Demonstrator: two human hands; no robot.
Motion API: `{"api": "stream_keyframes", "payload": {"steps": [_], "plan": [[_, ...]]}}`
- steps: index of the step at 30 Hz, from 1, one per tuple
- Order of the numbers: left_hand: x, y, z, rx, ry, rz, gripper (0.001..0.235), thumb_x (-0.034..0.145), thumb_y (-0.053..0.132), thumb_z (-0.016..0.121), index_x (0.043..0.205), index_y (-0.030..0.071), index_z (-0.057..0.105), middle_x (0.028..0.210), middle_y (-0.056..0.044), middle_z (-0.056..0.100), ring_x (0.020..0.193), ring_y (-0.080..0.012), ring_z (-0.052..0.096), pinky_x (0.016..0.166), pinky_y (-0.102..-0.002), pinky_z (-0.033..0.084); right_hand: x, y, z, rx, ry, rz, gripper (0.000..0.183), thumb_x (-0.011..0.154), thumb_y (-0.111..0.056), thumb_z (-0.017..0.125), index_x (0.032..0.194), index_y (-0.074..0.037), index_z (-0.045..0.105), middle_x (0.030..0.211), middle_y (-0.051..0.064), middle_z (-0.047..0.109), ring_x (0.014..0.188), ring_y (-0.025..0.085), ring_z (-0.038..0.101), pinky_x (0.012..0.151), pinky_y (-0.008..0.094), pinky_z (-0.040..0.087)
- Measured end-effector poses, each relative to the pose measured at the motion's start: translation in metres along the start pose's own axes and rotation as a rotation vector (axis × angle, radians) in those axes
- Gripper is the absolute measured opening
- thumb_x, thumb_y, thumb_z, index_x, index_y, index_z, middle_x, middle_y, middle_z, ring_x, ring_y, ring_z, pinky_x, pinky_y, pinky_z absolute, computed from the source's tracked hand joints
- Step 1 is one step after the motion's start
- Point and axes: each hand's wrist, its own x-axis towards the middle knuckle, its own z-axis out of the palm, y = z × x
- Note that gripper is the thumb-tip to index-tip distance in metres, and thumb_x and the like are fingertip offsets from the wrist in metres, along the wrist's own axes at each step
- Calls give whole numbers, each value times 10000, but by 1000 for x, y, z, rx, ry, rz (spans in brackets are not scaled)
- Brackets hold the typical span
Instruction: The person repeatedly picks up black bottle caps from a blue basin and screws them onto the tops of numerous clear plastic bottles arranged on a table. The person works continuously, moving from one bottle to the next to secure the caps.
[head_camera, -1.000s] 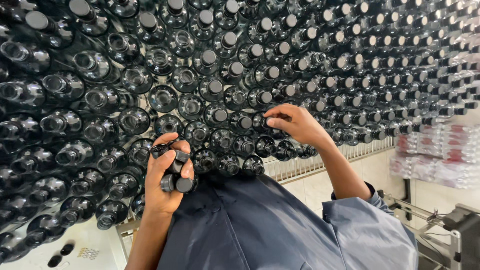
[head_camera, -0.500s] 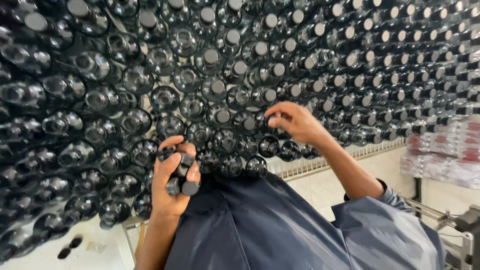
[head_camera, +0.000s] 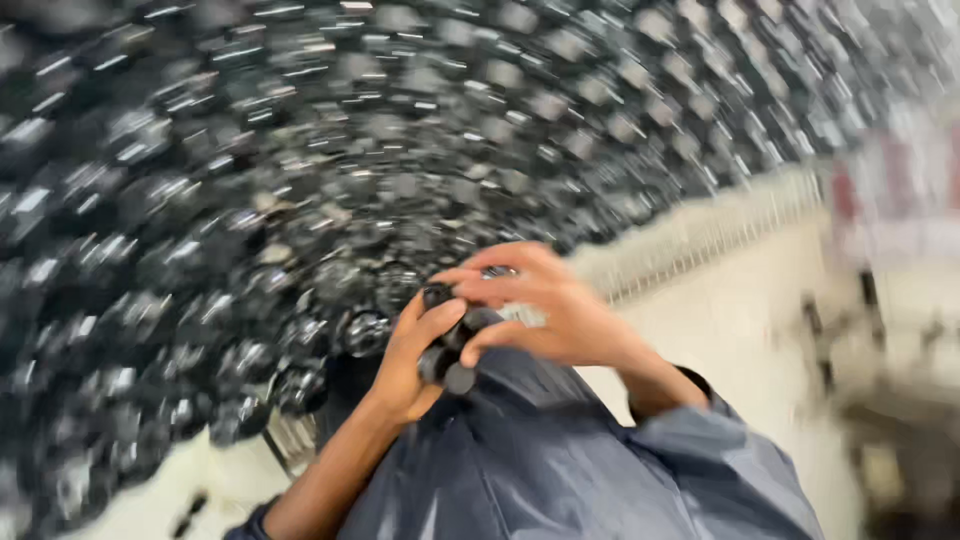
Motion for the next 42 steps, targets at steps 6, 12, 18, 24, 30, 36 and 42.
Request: {"api": "stream_keyframes", "payload": {"steps": [6,12,18,24,30,36,42], "plan": [[-33,0,0,134,21,-223,412,985,164,717,1359,24,617,1126,-156,679,556,-196,612,560,-299,480,-68,-17,42,195,286,215,405,1006,-455,766,1311,-190,736,1491,158,644,1437,299,631,1233,464,541],[-44,-8,-2,176,-214,-481,313,1027,137,680,1311,21,620,1071,-206,659,579,-232,601,585,-294,497,-110,87,-42,-608,741,420,289,1062,-105,788,1343,-40,764,1195,74,795,980,225,596,831,352,586],[-30,-24,6,276,-91,-437,296,984,119,668,1264,24,645,1023,-187,633,557,-220,584,565,-298,447,-116,152,-67,-525,446,485,388,1084,-287,698,1452,-165,713,1125,122,632,919,257,696,885,398,590],[-2,-50,29,205,-87,-326,304,1002,126,674,1289,28,643,1023,-187,634,579,-228,591,606,-318,479,-91,88,-72,-304,526,941,802,984,-565,663,1686,-233,465,1077,-28,734,965,181,771,804,387,518],[17,-87,37,166,-59,-254,306,1026,118,664,1313,22,613,1043,-193,623,581,-222,596,595,-300,470,-86,139,-68,612,563,1053,517,1013,-466,649,1426,-159,601,750,181,750,480,156,621,427,225,454],[35,-112,45,103,-40,-163,284,1045,89,645,1314,6,606,1046,-215,618,588,-221,605,583,-284,446,-99,158,-66,973,565,1000,334,1001,-344,744,1264,-145,691,758,157,746,557,155,681,516,233,537],[43,-135,44,96,-39,-71,374,1028,31,610,1377,-88,549,1006,-299,584,539,-249,633,543,-326,546,-110,179,-47,921,618,944,325,1042,-236,748,1354,-161,696,696,225,745,561,225,760,534,269,657]]}}
